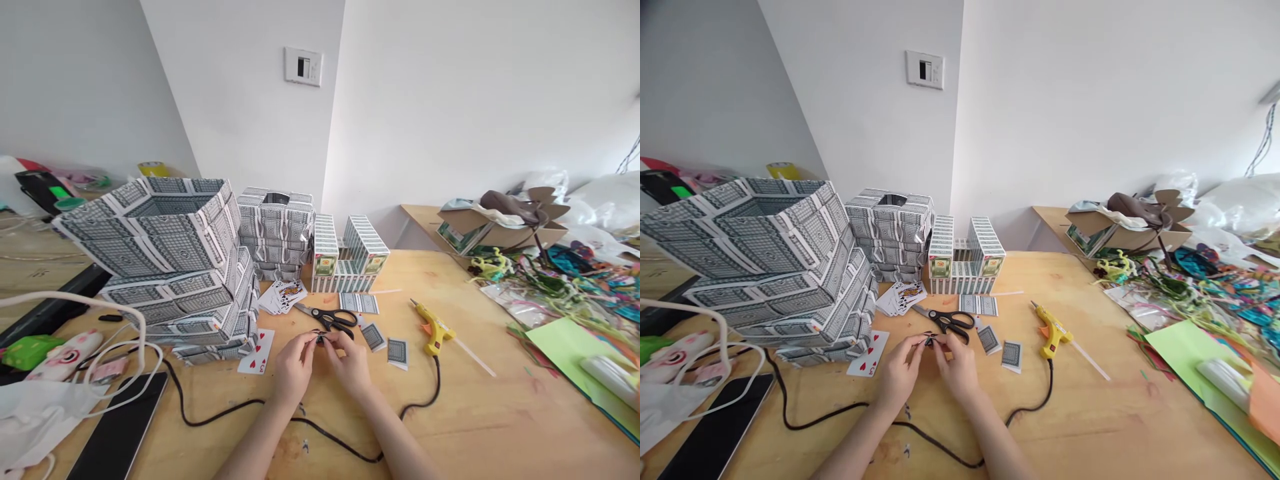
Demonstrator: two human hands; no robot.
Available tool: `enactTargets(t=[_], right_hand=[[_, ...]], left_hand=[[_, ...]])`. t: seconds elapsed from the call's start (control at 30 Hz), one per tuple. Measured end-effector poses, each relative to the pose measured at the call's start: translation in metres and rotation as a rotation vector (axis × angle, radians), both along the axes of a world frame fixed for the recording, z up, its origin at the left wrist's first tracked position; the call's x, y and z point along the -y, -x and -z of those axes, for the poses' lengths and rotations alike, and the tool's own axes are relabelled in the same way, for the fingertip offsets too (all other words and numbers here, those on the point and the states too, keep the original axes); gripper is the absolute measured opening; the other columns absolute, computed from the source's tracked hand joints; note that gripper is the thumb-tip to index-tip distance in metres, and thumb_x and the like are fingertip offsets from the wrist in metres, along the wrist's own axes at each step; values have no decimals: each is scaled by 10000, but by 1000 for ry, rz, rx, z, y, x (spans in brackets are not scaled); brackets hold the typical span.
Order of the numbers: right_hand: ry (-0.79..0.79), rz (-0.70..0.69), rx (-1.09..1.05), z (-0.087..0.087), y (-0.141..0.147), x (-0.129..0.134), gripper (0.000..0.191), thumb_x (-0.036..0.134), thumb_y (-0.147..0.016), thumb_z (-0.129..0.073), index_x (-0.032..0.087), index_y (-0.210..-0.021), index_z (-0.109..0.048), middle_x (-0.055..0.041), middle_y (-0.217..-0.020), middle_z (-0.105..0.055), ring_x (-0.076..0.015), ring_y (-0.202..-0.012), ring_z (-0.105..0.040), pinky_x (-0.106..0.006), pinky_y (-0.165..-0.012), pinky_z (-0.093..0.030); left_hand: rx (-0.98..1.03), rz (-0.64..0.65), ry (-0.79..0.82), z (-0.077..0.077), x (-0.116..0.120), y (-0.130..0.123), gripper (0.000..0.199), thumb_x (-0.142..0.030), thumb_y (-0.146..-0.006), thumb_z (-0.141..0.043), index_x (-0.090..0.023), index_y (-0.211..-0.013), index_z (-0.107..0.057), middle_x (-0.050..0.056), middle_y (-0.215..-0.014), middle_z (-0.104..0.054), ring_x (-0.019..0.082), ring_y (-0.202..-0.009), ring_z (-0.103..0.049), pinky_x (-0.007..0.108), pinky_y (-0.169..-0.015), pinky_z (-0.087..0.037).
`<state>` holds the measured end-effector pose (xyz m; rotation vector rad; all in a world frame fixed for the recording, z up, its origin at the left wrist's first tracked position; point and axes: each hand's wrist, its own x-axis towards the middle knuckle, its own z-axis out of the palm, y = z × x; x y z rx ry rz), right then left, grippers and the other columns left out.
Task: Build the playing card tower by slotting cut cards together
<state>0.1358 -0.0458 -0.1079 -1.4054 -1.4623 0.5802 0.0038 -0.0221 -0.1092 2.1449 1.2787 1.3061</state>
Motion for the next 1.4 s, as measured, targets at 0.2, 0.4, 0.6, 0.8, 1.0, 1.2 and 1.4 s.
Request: enactTargets(t=[0.2,0.4,0.6,0.8,1.0,1.2,1.4], right_hand=[[-41,-53,35,-5,-2,0,145,207,-822,-442,194,-861,-581,-43,-764,-676,-165,-713,-650,-258,-646,-506],[-22,-30,86,-5,-2,0,175,181,-795,-440,186,-906,-574,-47,-791,-682,-163,-705,-650,-248,-613,-505],[-12,-44,85,-2,-5,-1,197,137,-728,-461,192,-869,-587,-26,-759,-695,-157,-669,-656,-251,-630,-517],[2,-95,3,-6,-6,-1,204,120,-716,-457,181,-858,-590,-37,-768,-694,-156,-670,-658,-245,-615,-520],[-13,-121,-44,-8,-6,-2,145,214,-748,-521,186,-863,-605,-51,-804,-680,-168,-694,-642,-274,-647,-512],[-89,2,85,-9,-9,-5,149,282,-790,-516,207,-729,-629,-60,-772,-668,-166,-621,-562,-278,-544,-452],[-56,-21,-33,-10,-10,-6,133,284,-778,-537,199,-739,-632,-51,-743,-642,-171,-677,-560,-276,-601,-454]], left_hand=[[-109,-6,-46,0,0,3,129,-211,-829,-440,-192,-894,-549,46,-824,-685,157,-734,-653,254,-664,-514],[-32,24,25,0,0,3,190,-139,-828,-386,-198,-941,-527,46,-877,-680,148,-788,-650,242,-691,-519],[73,39,113,-1,-1,4,197,-118,-808,-376,-204,-870,-541,37,-871,-686,135,-784,-650,221,-673,-521],[60,27,119,-4,-2,6,174,-154,-807,-391,-205,-850,-552,34,-854,-689,140,-776,-650,229,-677,-516],[36,28,126,-7,-2,7,193,-183,-822,-381,-210,-867,-567,44,-881,-687,153,-797,-646,255,-693,-515],[-9,88,74,-9,-1,7,227,-207,-836,-382,-216,-930,-588,52,-884,-686,151,-806,-640,260,-728,-506],[40,112,118,-9,-1,6,221,-188,-829,-400,-214,-948,-584,39,-895,-678,133,-805,-630,247,-731,-498]])
